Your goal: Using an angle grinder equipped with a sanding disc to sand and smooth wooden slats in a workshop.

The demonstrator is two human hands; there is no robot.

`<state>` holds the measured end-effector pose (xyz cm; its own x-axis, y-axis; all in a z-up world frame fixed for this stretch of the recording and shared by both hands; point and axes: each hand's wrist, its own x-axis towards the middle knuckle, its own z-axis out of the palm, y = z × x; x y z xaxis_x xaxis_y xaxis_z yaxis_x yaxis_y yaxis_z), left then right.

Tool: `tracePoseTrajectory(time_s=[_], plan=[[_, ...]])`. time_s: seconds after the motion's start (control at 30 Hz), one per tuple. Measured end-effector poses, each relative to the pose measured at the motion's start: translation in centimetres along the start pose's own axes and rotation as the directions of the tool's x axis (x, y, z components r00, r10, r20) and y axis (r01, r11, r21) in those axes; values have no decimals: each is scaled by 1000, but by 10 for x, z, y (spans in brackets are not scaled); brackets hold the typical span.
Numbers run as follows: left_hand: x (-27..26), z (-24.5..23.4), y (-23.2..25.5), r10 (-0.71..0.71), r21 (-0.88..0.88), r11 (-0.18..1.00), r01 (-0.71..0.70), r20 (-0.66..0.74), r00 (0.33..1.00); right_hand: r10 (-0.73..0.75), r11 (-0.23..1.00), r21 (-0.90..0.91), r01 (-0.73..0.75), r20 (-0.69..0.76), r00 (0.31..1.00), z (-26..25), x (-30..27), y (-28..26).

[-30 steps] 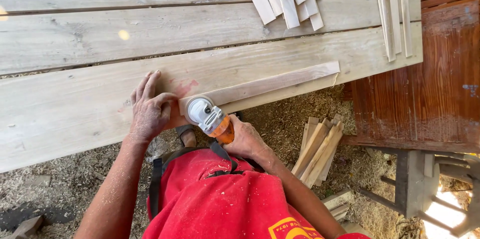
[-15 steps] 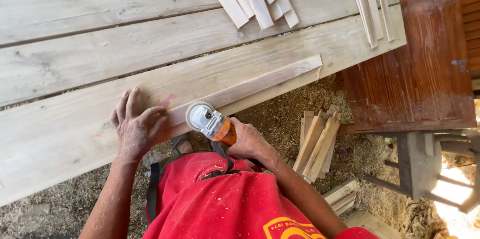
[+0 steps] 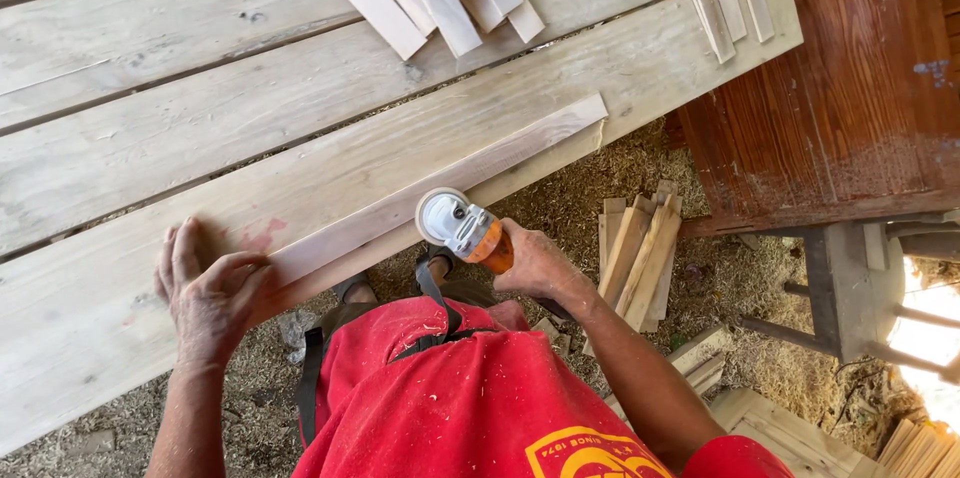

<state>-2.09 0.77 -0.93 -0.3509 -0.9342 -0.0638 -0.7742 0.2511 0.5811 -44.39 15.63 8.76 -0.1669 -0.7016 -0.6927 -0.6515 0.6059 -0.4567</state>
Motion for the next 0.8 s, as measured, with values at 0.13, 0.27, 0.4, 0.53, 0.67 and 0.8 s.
tracePoseTrajectory(time_s=[0.13,0.27,0.4,0.53,0.67,0.8], plan=[[-1,4,-4,-29,7,1000,29,4,1000,26,999,33,-26,-25,999,-21,1,29],[-2,6,-5,-71,3,997,71,3,997,50,997,58,-46,-54,997,-38,6,54],[0,8,-6,-71,30,997,71,1,997,97,994,51,-94,-68,993,-53,10,74],[-2,7,-3,-76,-4,997,76,-4,997,110,991,91,-102,-92,990,-65,17,102],[-3,6,3,-94,-7,996,94,-13,995,213,965,169,-200,-61,975,-81,22,124],[-8,10,-4,-86,-26,996,86,-14,996,278,927,285,-242,-90,956,-103,27,148]])
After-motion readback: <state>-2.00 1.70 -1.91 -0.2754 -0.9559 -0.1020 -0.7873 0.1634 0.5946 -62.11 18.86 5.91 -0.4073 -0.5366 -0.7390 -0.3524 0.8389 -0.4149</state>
